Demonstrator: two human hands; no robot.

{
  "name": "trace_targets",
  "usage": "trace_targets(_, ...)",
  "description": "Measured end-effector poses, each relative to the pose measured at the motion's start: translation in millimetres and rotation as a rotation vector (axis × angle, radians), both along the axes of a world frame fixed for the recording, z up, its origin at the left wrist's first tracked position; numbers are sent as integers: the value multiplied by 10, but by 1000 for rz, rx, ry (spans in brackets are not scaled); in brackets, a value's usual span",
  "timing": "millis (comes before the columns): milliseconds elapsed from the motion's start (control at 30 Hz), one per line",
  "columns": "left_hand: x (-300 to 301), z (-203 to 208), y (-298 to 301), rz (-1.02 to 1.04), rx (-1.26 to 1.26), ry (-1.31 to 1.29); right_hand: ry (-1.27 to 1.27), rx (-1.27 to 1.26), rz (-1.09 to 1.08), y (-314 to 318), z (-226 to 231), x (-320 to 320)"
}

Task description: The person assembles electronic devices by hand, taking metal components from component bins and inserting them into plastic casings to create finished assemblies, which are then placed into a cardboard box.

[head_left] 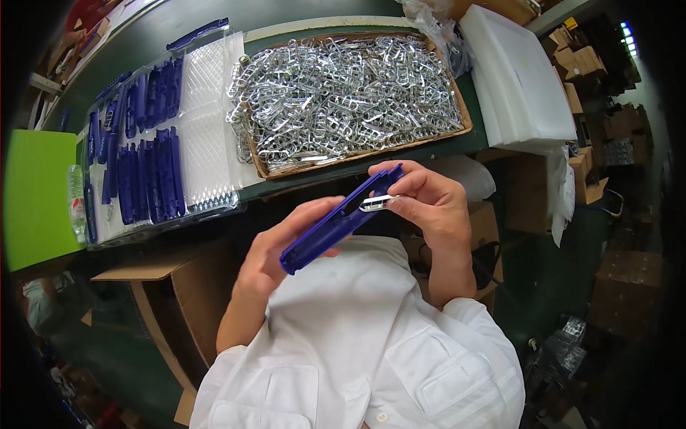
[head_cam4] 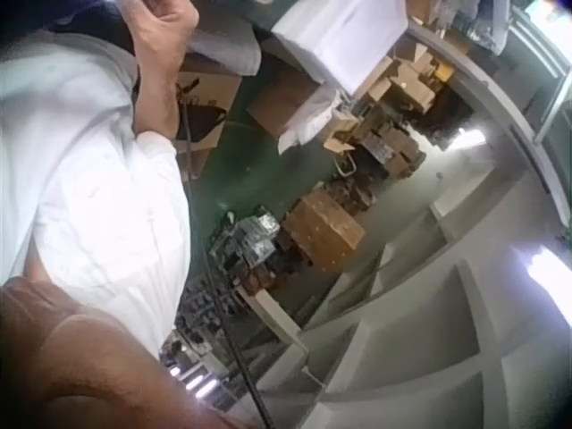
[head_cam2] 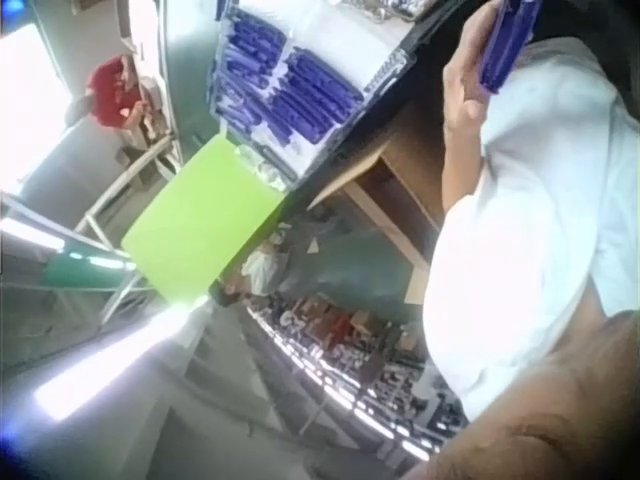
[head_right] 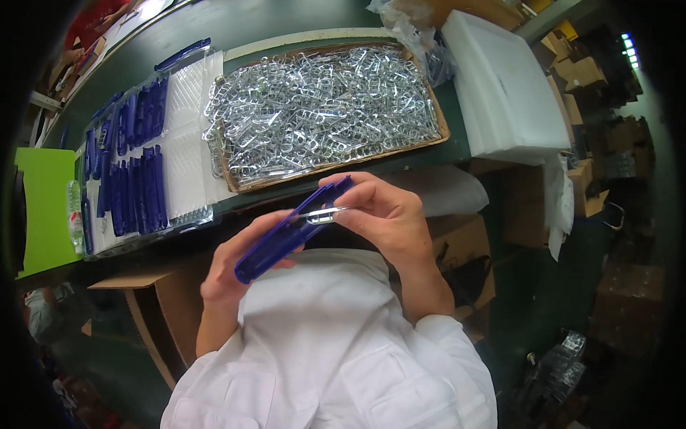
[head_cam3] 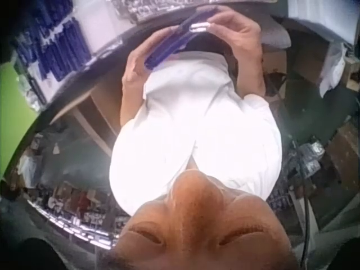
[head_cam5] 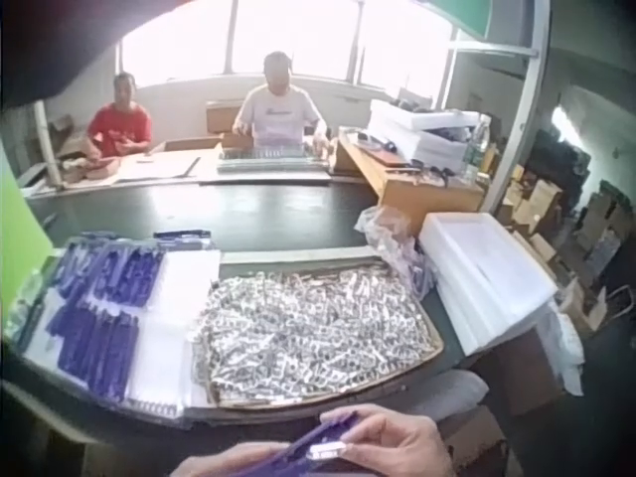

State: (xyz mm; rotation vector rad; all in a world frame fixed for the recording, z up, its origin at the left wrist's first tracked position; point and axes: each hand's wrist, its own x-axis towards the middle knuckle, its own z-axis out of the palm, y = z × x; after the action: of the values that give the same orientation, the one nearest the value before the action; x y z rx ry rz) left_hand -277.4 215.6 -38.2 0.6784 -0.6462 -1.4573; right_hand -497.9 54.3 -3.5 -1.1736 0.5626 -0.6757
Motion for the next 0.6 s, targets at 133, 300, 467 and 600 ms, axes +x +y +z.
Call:
trace_targets(133, 84, 100, 0, -71, 139, -77, 82, -45, -3, 5, 55, -15)
trace_targets(300, -36, 155, -167, -165, 238, -624, 216, -663, -115, -7, 38, 50)
trace_targets(467, -215, -69, -161, -53, 248, -545, 255, -756, -251, 87, 239, -67)
trace_targets(600, -270, -112, -215, -39, 288, -434, 312, -777, -191, 207, 314, 23)
